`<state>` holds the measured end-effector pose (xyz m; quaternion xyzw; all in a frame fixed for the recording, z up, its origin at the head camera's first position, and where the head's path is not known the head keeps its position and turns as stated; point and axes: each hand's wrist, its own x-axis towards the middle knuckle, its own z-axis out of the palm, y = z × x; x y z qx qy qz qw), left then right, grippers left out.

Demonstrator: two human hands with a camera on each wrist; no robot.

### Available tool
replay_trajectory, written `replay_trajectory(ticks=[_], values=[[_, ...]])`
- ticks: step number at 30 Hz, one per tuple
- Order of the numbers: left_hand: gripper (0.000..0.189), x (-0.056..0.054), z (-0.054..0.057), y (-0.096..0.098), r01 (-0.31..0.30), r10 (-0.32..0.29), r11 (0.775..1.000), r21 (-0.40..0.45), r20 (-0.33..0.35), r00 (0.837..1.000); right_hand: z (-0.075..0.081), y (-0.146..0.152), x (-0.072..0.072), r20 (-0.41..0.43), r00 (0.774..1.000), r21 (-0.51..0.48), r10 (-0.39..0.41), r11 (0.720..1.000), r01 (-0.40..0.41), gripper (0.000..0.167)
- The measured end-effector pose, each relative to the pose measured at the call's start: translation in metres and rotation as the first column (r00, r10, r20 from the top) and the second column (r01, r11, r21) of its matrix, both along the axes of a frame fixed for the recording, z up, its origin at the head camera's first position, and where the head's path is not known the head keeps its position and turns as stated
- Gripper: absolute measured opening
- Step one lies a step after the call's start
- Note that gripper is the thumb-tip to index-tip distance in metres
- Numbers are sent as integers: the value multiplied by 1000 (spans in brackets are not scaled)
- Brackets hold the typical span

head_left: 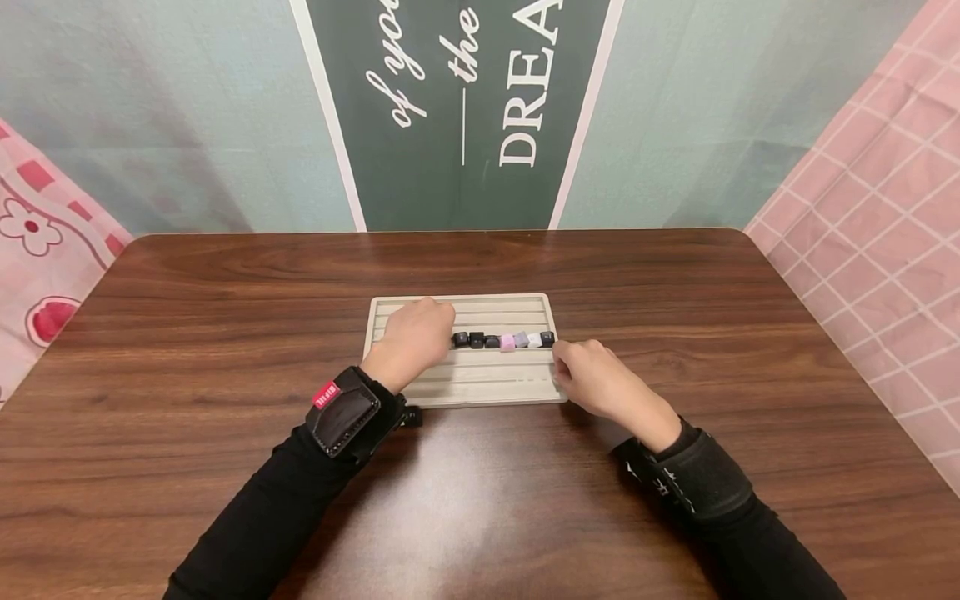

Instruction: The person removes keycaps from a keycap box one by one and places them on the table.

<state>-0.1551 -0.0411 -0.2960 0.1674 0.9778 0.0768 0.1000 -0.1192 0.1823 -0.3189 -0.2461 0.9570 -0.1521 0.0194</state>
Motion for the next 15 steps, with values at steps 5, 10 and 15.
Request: replay_trajectory(ticks=[5,10,15], values=[[15,0,0,-1,-1,1,1000,-1,-1,1000,0,0,0,4,1000,-2,4,1000,-4,22],[14,2,1,-2,6,-6,1000,1,-22,1000,-1,0,-1,5,1000,-1,4,1000,-4,22],[15,6,3,-4,11,-11,1000,19,-44,999,-1,0,0,-1,1000,3,5,1000,-5,22]])
